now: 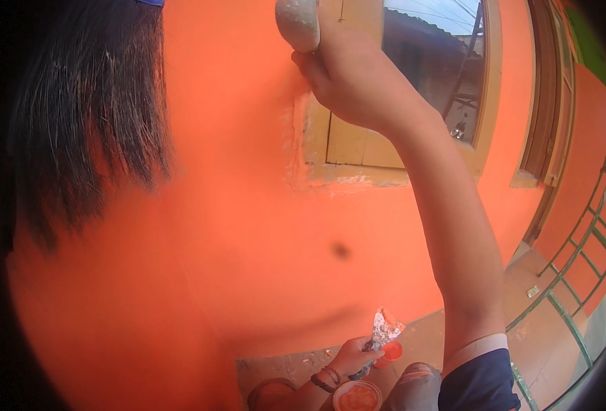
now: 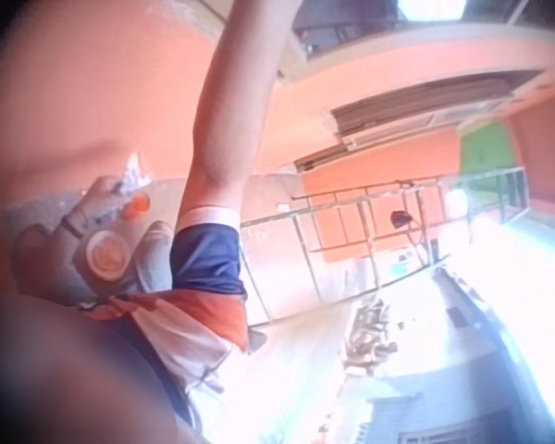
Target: The person applies orange wall filler around a window frame using a putty knife and a hawk. They repeatedly scoop filler from the hawk and smooth it onto the wall surface.
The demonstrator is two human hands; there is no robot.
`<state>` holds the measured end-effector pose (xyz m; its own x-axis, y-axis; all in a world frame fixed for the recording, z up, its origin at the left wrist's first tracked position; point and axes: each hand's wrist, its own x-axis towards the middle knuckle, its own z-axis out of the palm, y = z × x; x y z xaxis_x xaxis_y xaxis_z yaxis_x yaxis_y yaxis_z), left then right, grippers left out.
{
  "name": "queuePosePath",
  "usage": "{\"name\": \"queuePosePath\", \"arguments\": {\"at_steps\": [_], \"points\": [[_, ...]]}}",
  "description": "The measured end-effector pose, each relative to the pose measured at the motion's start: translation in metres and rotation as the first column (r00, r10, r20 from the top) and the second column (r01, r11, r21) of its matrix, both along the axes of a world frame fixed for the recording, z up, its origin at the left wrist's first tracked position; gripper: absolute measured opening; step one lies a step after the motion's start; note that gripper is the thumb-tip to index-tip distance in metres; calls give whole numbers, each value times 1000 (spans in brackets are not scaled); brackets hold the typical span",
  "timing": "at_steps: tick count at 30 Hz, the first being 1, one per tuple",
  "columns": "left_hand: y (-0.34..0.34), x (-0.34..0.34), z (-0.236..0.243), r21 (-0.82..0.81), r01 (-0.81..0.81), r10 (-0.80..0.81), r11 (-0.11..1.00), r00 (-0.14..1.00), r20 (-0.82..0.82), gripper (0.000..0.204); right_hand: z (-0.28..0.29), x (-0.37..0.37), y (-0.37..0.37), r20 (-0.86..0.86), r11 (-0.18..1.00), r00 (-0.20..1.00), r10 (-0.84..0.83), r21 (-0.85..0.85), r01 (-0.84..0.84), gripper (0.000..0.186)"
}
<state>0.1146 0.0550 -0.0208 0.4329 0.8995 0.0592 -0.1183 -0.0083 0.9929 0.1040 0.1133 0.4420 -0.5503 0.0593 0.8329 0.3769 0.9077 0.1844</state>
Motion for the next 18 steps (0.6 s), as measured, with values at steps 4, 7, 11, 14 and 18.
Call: {"name": "queuePosePath", "arguments": {"at_steps": [4, 7, 11, 14, 18], "points": [[-2, -1, 3, -48, 5, -8, 999, 998, -56, 28, -6, -11, -10, 41, 985, 986, -161, 71, 158, 7], [-3, -2, 7, -37, 17, -20, 999, 997, -74, 25, -15, -26, -10, 89, 925, 964, -250, 316, 211, 13], [-3, -5, 11, -44, 43, -45, 998, 998, -45, 24, -30, -51, -4, 117, 863, 931, -346, 429, 267, 10], [-3, -8, 16, -15, 54, -54, 998, 998, -41, 22, -37, -73, -5, 82, 788, 901, -427, 522, 326, 11], [-6, -11, 20, 7, 44, -44, 999, 999, -10, 21, -60, -84, -24, 146, 824, 913, -380, 503, 262, 12]]}}
